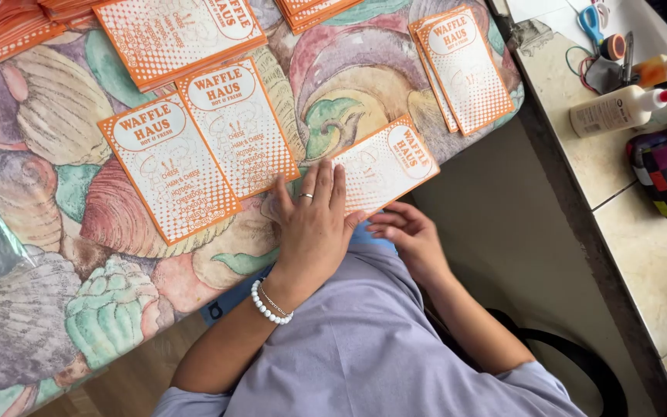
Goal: Applying glue to the edges of paper sleeves and folding them to assemble packaging
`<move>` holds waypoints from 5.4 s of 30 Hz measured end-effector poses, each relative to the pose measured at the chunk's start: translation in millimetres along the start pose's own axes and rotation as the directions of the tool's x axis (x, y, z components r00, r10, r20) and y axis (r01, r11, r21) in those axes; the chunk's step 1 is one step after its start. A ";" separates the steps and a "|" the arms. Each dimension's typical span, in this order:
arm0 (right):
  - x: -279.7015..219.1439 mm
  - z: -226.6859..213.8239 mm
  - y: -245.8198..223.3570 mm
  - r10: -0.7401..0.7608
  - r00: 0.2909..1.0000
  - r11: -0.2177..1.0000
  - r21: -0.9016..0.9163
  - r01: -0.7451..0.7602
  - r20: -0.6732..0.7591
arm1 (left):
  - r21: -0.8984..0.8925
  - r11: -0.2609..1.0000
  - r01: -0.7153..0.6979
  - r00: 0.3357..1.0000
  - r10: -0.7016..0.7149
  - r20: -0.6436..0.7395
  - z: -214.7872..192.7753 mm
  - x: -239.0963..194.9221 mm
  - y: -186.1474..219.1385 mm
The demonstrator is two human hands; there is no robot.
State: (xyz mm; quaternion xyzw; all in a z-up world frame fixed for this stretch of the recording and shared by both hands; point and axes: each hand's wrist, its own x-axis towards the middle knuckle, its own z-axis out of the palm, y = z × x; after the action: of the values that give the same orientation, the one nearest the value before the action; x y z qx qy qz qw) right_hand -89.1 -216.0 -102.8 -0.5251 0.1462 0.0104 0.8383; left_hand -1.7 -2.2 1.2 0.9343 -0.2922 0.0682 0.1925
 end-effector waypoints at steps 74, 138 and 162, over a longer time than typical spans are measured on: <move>49.3 122.3 -182.0 -0.743 0.367 -0.127 -0.657 0.743 0.559 | -0.096 0.974 -0.207 0.904 0.152 -0.400 -105.2 13.3 -39.9; 28.8 32.3 -144.1 -0.545 0.837 0.727 -0.519 0.449 -0.039 | -0.120 0.976 -0.180 0.982 0.186 0.043 -7.5 47.1 -94.9; -0.4 60.6 -172.0 -0.979 -0.172 -0.086 -0.988 -0.132 0.109 | -0.054 0.977 -0.204 0.979 0.205 0.009 -6.9 46.0 -97.3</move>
State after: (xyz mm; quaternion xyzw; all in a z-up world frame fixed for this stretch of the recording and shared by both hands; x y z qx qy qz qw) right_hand -46.0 -239.5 72.8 -0.7168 0.2309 -0.6579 -0.0088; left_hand 91.6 50.1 -12.5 0.8944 -0.3898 0.0730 0.2070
